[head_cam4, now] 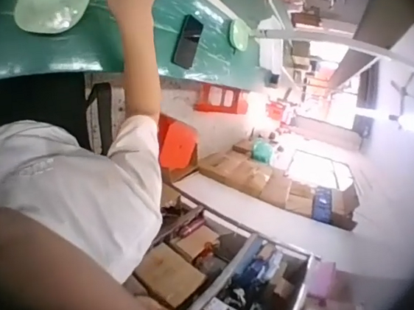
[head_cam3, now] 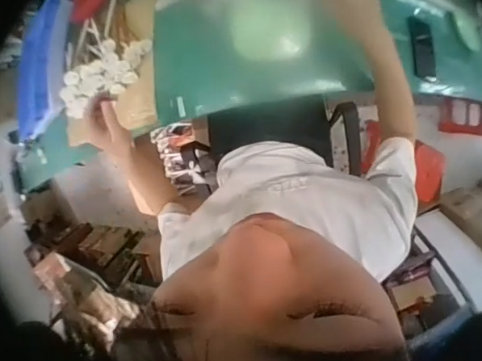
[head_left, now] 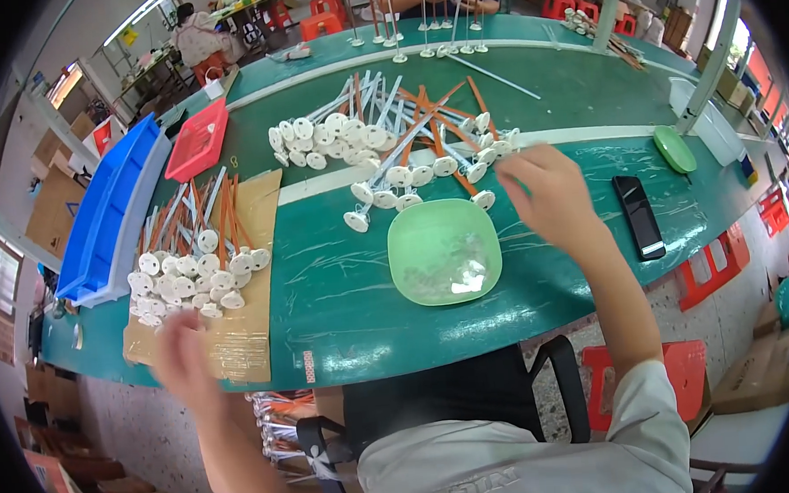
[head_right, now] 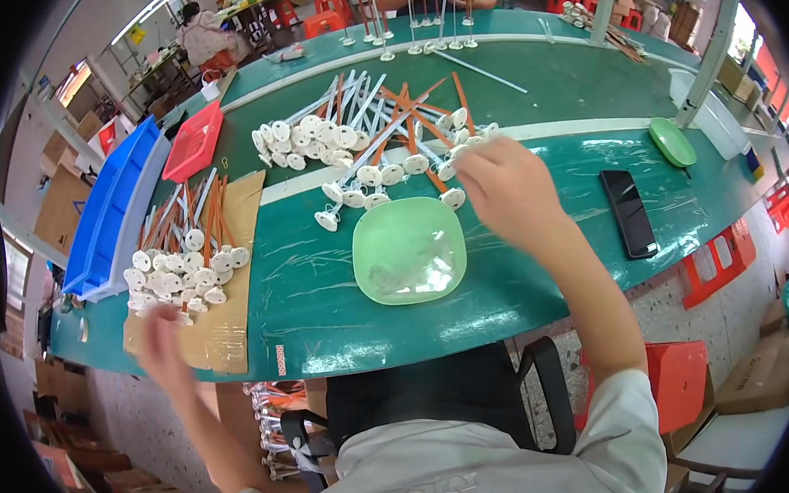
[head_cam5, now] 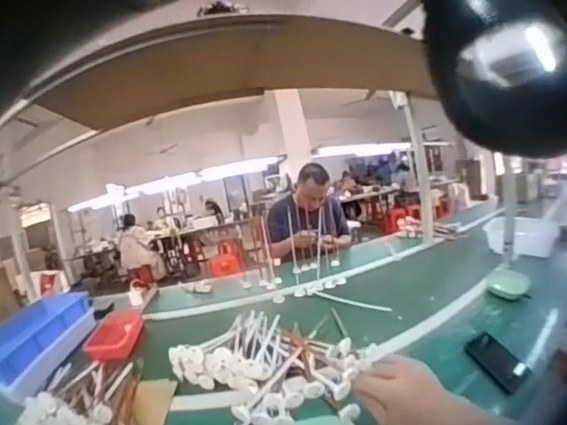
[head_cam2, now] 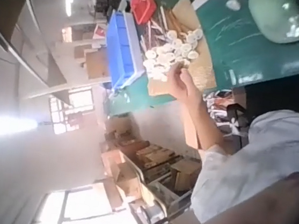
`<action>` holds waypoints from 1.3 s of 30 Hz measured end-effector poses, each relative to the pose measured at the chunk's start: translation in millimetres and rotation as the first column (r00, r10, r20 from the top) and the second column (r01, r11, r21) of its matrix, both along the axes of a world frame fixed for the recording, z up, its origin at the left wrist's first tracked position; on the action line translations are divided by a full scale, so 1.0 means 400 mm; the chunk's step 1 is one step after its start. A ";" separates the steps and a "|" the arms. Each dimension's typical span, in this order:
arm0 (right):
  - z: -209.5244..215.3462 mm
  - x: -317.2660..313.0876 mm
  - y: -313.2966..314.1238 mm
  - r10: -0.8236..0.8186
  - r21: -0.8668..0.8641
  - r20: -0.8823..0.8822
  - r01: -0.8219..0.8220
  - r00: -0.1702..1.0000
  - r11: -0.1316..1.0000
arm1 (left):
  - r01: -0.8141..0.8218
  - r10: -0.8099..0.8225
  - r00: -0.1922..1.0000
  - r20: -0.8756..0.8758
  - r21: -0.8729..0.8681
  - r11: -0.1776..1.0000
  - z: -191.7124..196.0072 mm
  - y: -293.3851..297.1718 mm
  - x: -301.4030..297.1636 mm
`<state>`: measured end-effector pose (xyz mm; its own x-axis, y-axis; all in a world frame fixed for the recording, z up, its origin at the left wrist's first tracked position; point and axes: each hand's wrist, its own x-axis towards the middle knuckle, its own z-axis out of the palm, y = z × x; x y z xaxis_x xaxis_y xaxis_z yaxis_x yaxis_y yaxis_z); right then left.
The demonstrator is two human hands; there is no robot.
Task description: Manually attaching circular plastic bases to rigid LED strips at an assembly workbench.
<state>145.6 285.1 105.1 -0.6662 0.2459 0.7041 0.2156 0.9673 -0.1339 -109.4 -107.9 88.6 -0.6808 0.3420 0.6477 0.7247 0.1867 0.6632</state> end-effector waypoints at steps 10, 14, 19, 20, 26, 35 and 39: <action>-0.103 -0.040 0.196 -0.111 0.279 0.382 0.000 0.918 0.960 | 0.460 -0.473 0.842 0.260 0.115 0.881 -0.187 0.191 0.268; -0.043 0.089 0.082 0.137 -0.332 0.248 -0.049 0.959 0.942 | 0.454 -0.524 0.766 0.373 0.262 0.851 -0.190 0.173 0.298; -0.047 0.209 -0.110 0.019 -0.800 -0.282 -0.246 0.959 0.547 | 0.574 -0.630 0.619 0.469 0.277 0.771 -0.159 0.193 0.372; -0.053 0.230 -0.151 0.040 -0.706 -0.253 -0.213 0.967 0.675 | 0.681 -0.691 0.538 0.484 0.234 0.694 -0.154 0.200 0.389; -0.145 0.230 -0.396 0.255 -0.445 -0.446 -0.460 0.858 0.768 | 0.677 -0.815 -0.085 0.573 0.633 0.375 -0.162 0.266 0.498; -0.189 0.189 -0.433 0.380 -0.225 -0.426 -0.503 0.821 0.834 | 0.710 -0.769 -0.081 0.634 0.578 0.403 -0.167 0.219 0.466; -0.184 0.130 -0.441 0.410 -0.191 -0.483 -0.550 0.774 0.813 | 0.622 -0.851 0.061 0.521 0.647 0.441 -0.219 0.197 0.469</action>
